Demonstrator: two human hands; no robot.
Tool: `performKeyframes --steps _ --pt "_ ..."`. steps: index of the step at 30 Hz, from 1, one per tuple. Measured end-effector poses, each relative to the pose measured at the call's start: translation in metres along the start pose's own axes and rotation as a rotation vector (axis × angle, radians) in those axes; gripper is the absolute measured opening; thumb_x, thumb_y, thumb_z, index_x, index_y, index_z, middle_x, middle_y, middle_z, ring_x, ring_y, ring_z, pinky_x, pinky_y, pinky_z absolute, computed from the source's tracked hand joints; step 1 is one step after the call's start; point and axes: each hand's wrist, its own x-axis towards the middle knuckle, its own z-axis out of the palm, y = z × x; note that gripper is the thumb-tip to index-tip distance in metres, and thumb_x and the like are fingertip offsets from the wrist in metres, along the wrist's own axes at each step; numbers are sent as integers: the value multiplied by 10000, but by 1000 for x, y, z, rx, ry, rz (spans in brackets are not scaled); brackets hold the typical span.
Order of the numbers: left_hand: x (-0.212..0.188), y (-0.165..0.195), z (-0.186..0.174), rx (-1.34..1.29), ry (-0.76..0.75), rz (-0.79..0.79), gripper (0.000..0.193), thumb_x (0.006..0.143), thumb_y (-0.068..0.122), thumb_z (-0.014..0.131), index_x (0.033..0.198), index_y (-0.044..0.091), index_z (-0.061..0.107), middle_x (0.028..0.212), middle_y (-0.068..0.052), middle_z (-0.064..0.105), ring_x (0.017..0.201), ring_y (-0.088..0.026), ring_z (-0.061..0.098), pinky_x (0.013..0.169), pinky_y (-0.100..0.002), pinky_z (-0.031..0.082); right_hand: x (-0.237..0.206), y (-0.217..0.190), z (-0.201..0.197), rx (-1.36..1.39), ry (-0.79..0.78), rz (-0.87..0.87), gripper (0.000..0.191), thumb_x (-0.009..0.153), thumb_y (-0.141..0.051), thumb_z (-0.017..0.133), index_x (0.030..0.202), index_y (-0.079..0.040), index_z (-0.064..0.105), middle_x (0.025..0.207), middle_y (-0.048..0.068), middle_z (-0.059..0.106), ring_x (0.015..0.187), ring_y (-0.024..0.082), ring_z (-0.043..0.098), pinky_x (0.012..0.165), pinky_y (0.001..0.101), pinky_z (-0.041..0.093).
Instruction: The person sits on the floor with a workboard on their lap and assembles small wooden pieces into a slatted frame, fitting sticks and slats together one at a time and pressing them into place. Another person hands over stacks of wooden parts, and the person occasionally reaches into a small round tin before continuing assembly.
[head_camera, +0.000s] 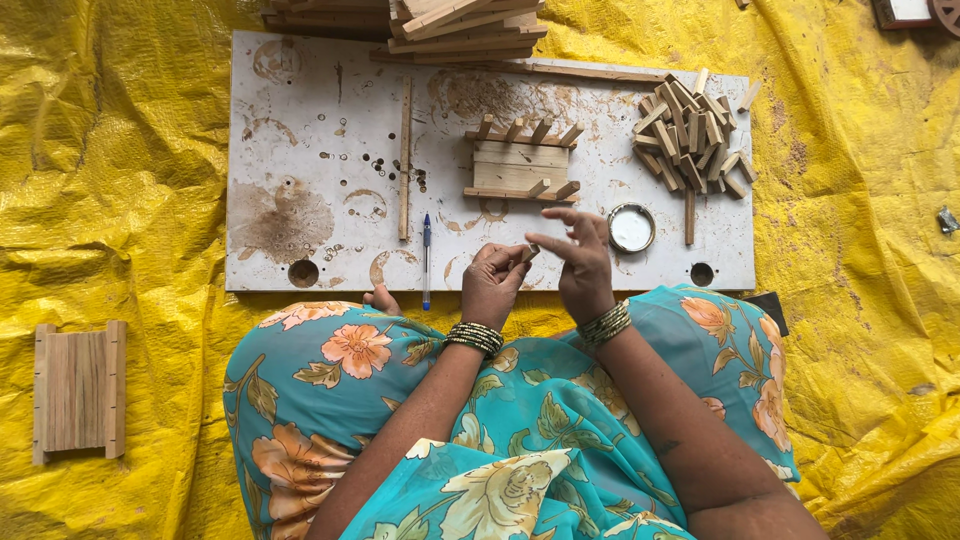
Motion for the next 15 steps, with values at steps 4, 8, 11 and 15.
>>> performKeyframes --steps 4,8,11,15 --pt "-1 2 -2 7 -6 -18 220 909 -22 695 1127 -18 731 1116 -39 653 1000 -124 723 894 -222 625 -2 5 1 12 17 108 669 784 206 456 1131 -253 796 1324 12 660 1185 232 540 1021 337 504" --pt "-1 6 -1 -39 -10 -8 214 914 -25 693 1125 -19 730 1108 -44 655 1006 -118 723 909 -223 626 -10 8 6 254 -29 153 679 772 216 428 1163 -212 781 1324 42 637 1179 238 540 1085 350 462" --pt "-2 12 -1 13 -4 -5 201 908 -10 708 1106 -7 744 1078 -32 669 974 -108 722 883 -223 626 -11 14 6 245 -36 185 656 789 211 427 1153 -199 788 1315 33 659 1163 220 566 1080 334 465" --pt "-3 20 -2 123 27 4 192 896 18 732 1085 22 762 1027 -9 682 904 -93 719 827 -225 628 -10 20 7 322 -2 223 605 826 193 413 1139 -163 788 1296 32 652 1156 174 588 1068 297 485"
